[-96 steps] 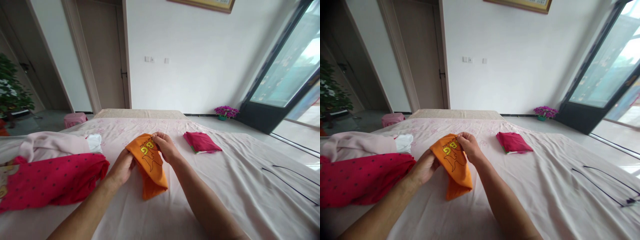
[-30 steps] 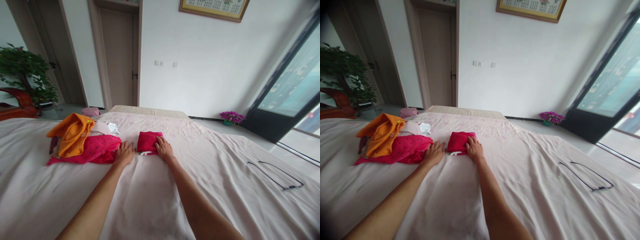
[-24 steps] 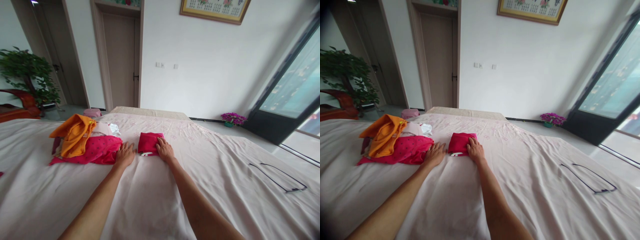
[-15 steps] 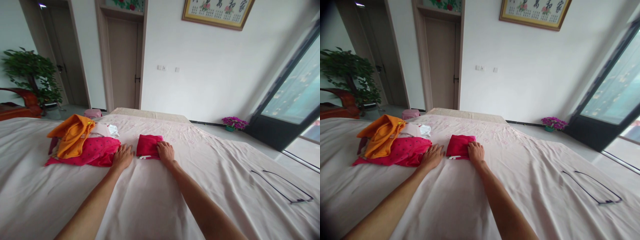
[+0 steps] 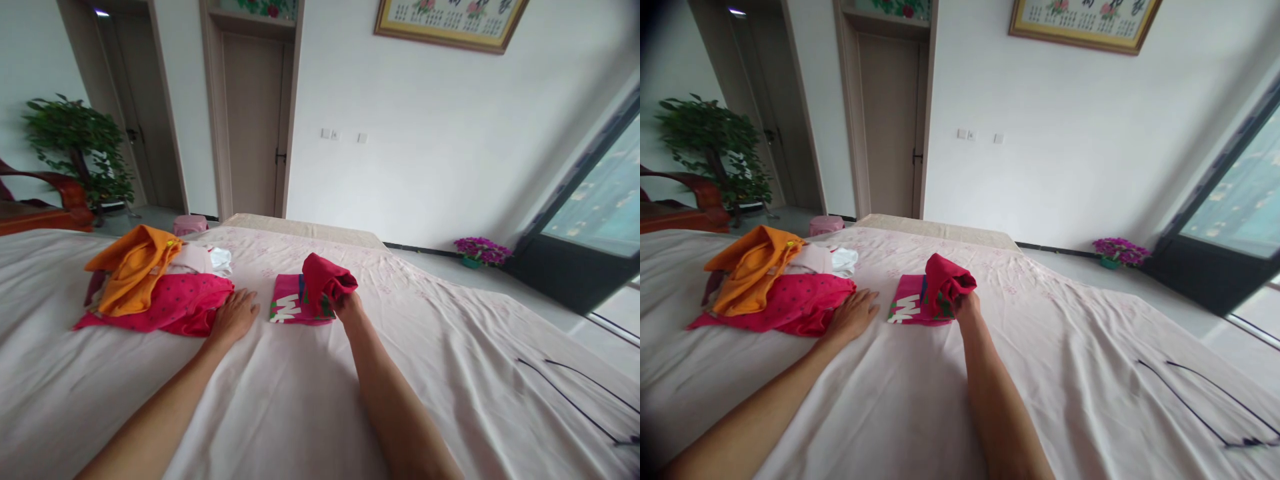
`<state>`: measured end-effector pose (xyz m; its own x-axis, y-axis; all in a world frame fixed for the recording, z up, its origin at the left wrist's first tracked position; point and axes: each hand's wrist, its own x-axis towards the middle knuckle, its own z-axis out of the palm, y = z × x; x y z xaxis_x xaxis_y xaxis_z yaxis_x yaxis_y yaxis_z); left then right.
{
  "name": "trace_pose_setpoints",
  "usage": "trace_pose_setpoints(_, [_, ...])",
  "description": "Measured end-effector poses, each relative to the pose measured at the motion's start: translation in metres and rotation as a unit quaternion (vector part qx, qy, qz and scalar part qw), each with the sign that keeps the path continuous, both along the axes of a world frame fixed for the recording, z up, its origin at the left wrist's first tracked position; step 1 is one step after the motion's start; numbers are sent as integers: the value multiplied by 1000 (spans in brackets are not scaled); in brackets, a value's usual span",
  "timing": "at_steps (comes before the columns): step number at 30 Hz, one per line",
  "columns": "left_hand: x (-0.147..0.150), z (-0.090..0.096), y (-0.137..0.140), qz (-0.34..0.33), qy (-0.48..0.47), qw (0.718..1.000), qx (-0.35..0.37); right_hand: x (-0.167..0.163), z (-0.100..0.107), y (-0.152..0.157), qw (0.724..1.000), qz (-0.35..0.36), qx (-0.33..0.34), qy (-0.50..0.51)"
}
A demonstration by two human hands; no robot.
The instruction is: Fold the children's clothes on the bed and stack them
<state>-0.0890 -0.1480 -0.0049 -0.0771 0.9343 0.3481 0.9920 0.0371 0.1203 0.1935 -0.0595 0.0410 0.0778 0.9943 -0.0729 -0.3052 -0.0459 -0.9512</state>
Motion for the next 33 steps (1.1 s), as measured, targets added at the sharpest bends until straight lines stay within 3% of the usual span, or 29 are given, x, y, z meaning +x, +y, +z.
trace_pose_setpoints(5, [0,-2,2,-3,-15,1000,15,17,-15,-5,994,61,-89,31])
trace_pose_setpoints(9, [-1,-2,2,-19,-23,999,24,21,-9,-9,991,71,-105,52])
trace_pose_setpoints(11, [-2,1,1,-29,-34,998,35,21,-4,-12,989,100,-88,66])
trace_pose_setpoints(14, [0,7,-4,-64,-72,991,88,16,-2,-19,990,132,-7,46])
trace_pose_setpoints(18, [25,19,-16,-132,-182,962,157,-6,-3,-27,994,86,67,-7])
trace_pose_setpoints(20, [45,23,-19,-149,-238,950,135,-21,3,-33,993,88,82,-4])
trace_pose_setpoints(23, [66,25,-17,-117,-312,939,85,-40,21,-48,984,143,102,2])
trace_pose_setpoints(26, [65,24,-10,-79,-423,900,65,-48,44,-62,978,181,104,-21])
trace_pose_setpoints(29, [45,35,-5,-48,-508,851,124,-34,68,-69,967,190,125,-113])
trace_pose_setpoints(31, [30,53,-5,-38,-539,820,189,-15,85,-69,943,161,180,-229])
trace_pose_setpoints(33, [16,77,-9,-51,-564,790,235,6,100,-68,896,108,229,-365])
